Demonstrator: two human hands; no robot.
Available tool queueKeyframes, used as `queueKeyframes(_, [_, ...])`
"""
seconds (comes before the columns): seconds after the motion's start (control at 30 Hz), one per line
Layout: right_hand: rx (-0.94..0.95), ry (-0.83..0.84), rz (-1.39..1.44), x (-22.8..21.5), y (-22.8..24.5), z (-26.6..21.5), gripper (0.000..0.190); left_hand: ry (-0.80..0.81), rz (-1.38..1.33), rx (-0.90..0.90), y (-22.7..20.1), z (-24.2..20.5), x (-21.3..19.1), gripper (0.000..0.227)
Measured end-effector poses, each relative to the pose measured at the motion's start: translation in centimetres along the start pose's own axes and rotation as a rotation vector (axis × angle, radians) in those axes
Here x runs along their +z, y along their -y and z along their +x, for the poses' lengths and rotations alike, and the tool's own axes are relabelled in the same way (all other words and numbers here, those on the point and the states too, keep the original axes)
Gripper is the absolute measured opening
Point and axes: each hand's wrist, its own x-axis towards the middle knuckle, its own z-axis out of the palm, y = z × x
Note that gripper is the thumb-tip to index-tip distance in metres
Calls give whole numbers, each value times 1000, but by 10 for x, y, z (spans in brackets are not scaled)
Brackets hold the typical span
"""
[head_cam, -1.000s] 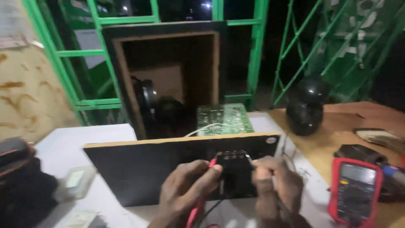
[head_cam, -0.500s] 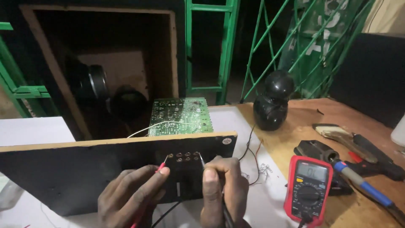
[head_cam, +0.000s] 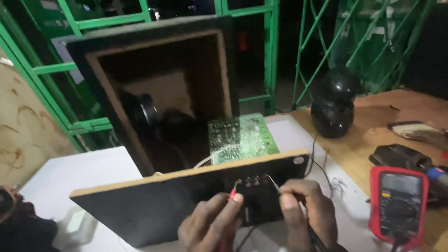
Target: The person holds a green circuit board and uses a multimeter to test various points on it. The multimeter probes are moved across the board's surface while the device is held in place.
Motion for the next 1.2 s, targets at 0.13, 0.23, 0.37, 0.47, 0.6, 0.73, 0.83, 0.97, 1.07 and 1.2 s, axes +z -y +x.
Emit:
queueKeyframes(0.13, [91, 55, 65, -2, -7, -1, 29, 52, 49, 14, 3, 1, -5, 19])
queueKeyframes(0.23, [130, 68, -42, 2, -21, -4, 31, 87, 35, -10, 5, 6, -12, 20])
queueKeyframes(0.37, [107, 77, 139, 0, -20, -4, 34, 122, -89, -45, -4, 9, -20, 24])
queueKeyframes(0.47, [70, 105, 157, -4, -31, -2, 36, 124, -106, -34, -6, 13, -25, 21])
queueKeyframes(0.6, [68, 29, -35, -3, -25, -4, 34, 205, -134, -92, -8, 9, -32, 26])
queueKeyframes(0.73, [93, 26, 16, -3, -29, 0, 34, 150, -118, -50, -5, 8, -27, 24])
queueKeyframes(0.83, [-20, 5, 194, 1, -33, 1, 31, 92, -75, 6, 3, 3, -24, 27])
queueKeyframes(0.97, [90, 53, 48, -8, -24, 11, 29, 107, -66, 3, 6, -3, -20, 42])
queueKeyframes(1.07, [290, 111, 152, -22, -4, 27, 27, 68, -50, 58, 8, 0, -18, 38])
queueKeyframes(1.2, [-124, 153, 169, -33, 14, 60, 30, 146, -11, 48, 11, -4, -23, 35])
